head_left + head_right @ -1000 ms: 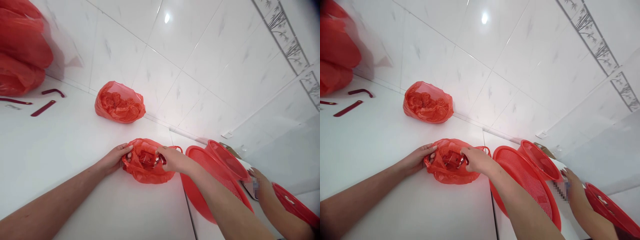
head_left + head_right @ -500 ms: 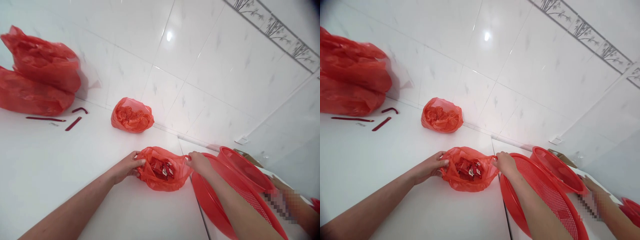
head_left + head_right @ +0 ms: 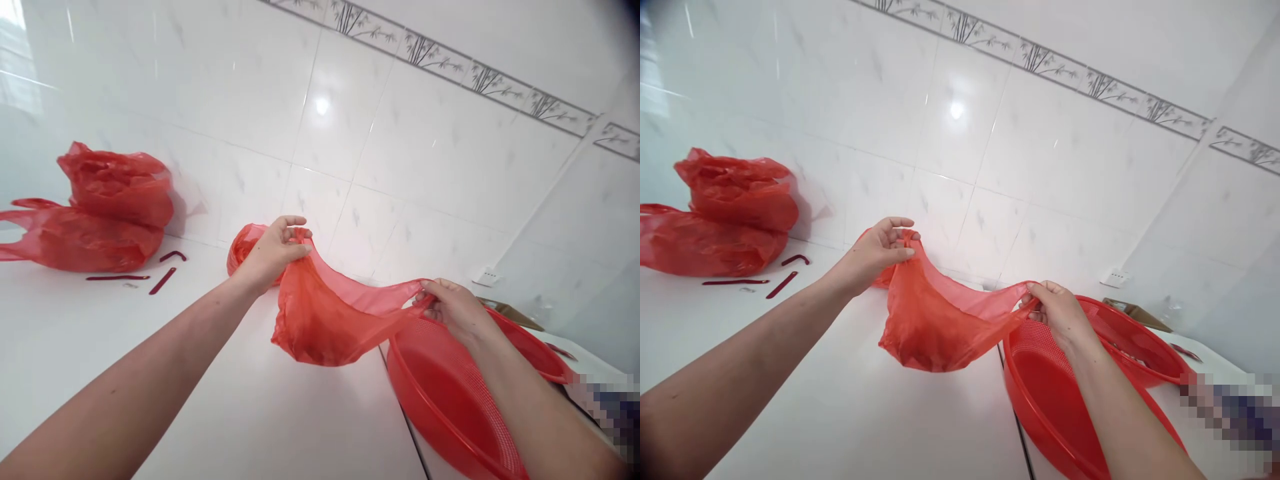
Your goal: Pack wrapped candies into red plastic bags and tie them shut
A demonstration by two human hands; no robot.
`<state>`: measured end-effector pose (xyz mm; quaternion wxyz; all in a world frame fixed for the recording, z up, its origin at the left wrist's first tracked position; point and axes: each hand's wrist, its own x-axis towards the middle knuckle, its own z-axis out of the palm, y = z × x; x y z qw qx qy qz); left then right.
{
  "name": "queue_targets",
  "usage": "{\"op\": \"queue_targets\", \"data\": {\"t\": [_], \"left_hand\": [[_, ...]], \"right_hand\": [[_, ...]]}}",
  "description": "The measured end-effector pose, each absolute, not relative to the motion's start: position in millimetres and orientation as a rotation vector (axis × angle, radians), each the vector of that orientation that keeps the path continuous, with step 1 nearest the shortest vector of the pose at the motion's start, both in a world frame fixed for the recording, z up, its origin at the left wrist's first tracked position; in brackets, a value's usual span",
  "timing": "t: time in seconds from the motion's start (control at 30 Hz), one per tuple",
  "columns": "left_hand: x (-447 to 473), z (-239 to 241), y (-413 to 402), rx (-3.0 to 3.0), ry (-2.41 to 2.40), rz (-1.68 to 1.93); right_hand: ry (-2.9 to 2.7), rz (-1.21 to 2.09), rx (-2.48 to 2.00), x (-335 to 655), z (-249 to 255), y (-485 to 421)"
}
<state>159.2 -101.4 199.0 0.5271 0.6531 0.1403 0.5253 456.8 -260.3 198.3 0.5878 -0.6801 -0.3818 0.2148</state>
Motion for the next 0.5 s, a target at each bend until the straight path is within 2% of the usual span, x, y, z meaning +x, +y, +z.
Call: {"op": "queue_targets", "data": {"t": [0.13, 0.27, 0.4, 0.5], "left_hand": [[157, 210, -108, 1.867, 0.453, 1.285], [144, 192, -119, 1.992, 0.691, 1.285], [111, 126, -124, 2.032, 0.981, 1.273], [90, 54, -118, 1.934, 1.013, 1.257]], "right_hand": [[-0.974, 0.464, -1.524, 436, 199, -270], [-1.113, 0.281, -1.659, 406, 180, -290], [-1.248, 0.026, -1.677, 383, 109, -322], [-1.233, 0.066, -1.584, 371, 42, -331]]}}
